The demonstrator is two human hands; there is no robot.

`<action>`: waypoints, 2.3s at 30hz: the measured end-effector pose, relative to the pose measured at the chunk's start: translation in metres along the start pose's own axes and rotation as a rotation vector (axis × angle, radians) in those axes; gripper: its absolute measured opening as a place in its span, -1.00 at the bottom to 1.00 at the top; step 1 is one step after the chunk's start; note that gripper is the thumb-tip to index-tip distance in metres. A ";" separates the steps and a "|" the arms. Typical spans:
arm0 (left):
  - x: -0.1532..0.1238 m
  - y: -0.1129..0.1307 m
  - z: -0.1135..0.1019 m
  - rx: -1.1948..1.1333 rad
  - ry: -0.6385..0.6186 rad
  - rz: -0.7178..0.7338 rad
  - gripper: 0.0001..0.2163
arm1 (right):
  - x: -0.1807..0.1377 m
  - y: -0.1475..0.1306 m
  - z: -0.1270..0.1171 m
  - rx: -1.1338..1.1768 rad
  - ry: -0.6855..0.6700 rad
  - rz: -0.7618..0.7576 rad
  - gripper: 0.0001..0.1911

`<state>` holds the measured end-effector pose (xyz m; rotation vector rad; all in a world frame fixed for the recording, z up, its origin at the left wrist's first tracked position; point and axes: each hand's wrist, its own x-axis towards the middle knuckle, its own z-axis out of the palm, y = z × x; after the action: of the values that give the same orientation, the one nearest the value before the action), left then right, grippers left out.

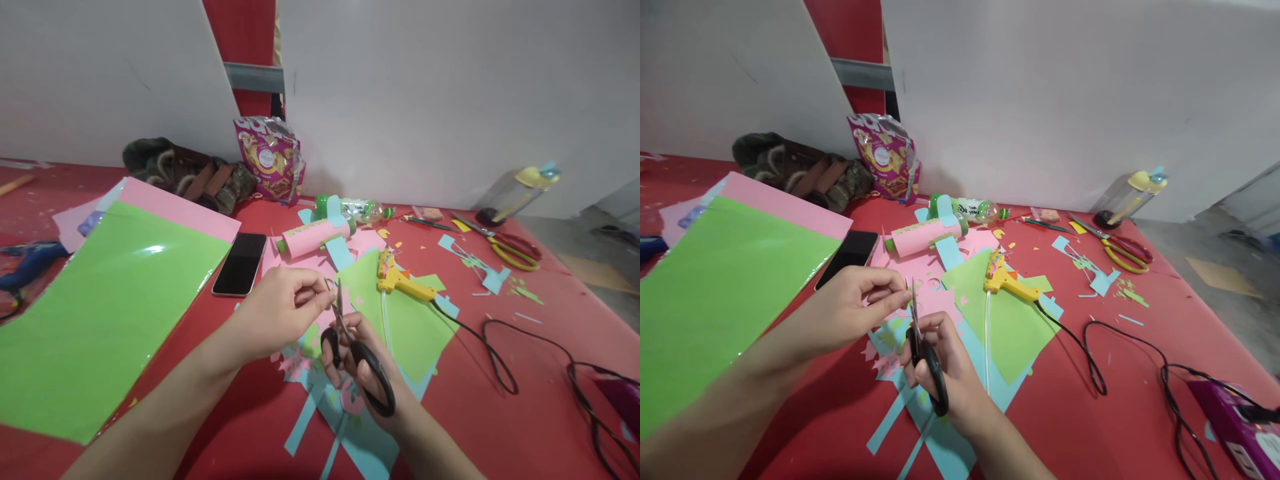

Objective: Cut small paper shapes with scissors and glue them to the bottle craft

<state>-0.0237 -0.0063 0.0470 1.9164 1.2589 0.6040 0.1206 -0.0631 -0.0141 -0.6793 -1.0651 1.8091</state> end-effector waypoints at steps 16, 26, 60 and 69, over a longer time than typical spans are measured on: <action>0.002 -0.001 -0.003 -0.094 -0.058 -0.047 -0.75 | 0.000 0.004 -0.002 0.057 0.005 0.040 -0.52; 0.003 -0.004 -0.002 -0.151 -0.086 -0.072 -0.77 | 0.000 0.001 0.000 0.090 -0.006 0.042 -0.50; 0.004 -0.005 -0.001 -0.177 -0.103 -0.104 -0.76 | 0.001 0.000 0.000 0.013 0.017 0.061 -0.48; 0.004 -0.005 0.002 -0.165 -0.052 -0.094 -0.76 | 0.002 0.000 0.001 0.050 0.021 0.043 -0.50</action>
<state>-0.0232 -0.0022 0.0418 1.7171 1.2203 0.5872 0.1189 -0.0618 -0.0141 -0.6949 -0.9947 1.8551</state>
